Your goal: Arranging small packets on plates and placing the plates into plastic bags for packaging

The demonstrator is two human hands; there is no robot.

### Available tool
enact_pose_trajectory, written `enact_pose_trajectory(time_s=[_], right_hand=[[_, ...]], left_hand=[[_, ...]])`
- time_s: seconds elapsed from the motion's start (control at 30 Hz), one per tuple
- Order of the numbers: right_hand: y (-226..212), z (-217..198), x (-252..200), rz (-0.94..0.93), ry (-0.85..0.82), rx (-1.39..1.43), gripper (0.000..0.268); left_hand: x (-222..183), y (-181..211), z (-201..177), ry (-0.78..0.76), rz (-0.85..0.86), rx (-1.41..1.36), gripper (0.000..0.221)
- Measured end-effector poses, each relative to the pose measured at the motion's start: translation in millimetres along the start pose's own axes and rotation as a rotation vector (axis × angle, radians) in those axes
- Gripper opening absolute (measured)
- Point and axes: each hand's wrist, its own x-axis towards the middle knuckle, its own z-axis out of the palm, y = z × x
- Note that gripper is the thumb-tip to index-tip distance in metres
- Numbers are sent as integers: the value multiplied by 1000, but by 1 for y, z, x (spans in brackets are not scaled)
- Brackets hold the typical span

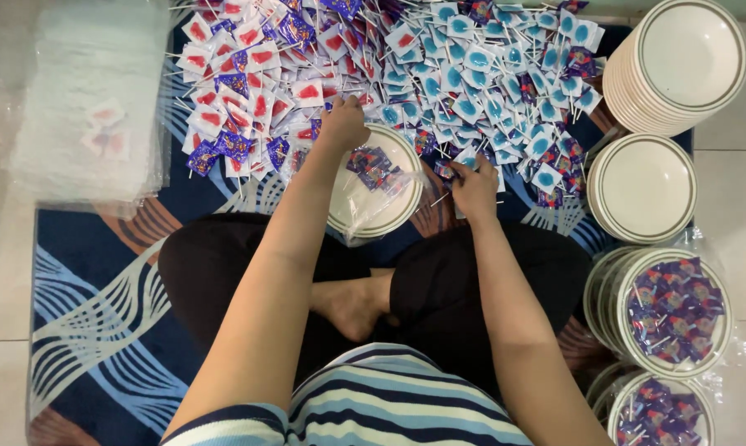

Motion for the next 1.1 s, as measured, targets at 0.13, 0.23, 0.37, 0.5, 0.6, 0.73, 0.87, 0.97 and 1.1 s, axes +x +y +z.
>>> enact_pose_trajectory(time_s=[0.13, 0.23, 0.37, 0.5, 0.6, 0.73, 0.87, 0.97, 1.1], right_hand=[[12, 13, 1, -24, 73, 85, 34], [13, 16, 3, -24, 80, 81, 39], [13, 15, 1, 1, 50, 77, 41], [9, 11, 1, 25, 30, 100, 41], [8, 11, 1, 31, 27, 106, 42], [10, 13, 2, 49, 19, 113, 41], [6, 8, 1, 65, -2, 130, 41], [3, 5, 0, 65, -7, 140, 41], [5, 9, 0, 71, -4, 149, 40]], left_hand=[[-23, 11, -21, 2, 34, 1, 52], [-33, 18, -26, 11, 62, 0, 57], [-30, 20, -15, 114, 102, 106, 46], [-38, 23, -31, 43, 153, 108, 51], [-18, 15, 2, 43, 163, 86, 47], [-25, 22, -11, -17, 150, 63, 52], [-21, 22, -11, -88, 122, 61, 55], [-25, 23, -16, -112, 119, 70, 53], [-19, 20, 1, -88, 105, 65, 52]])
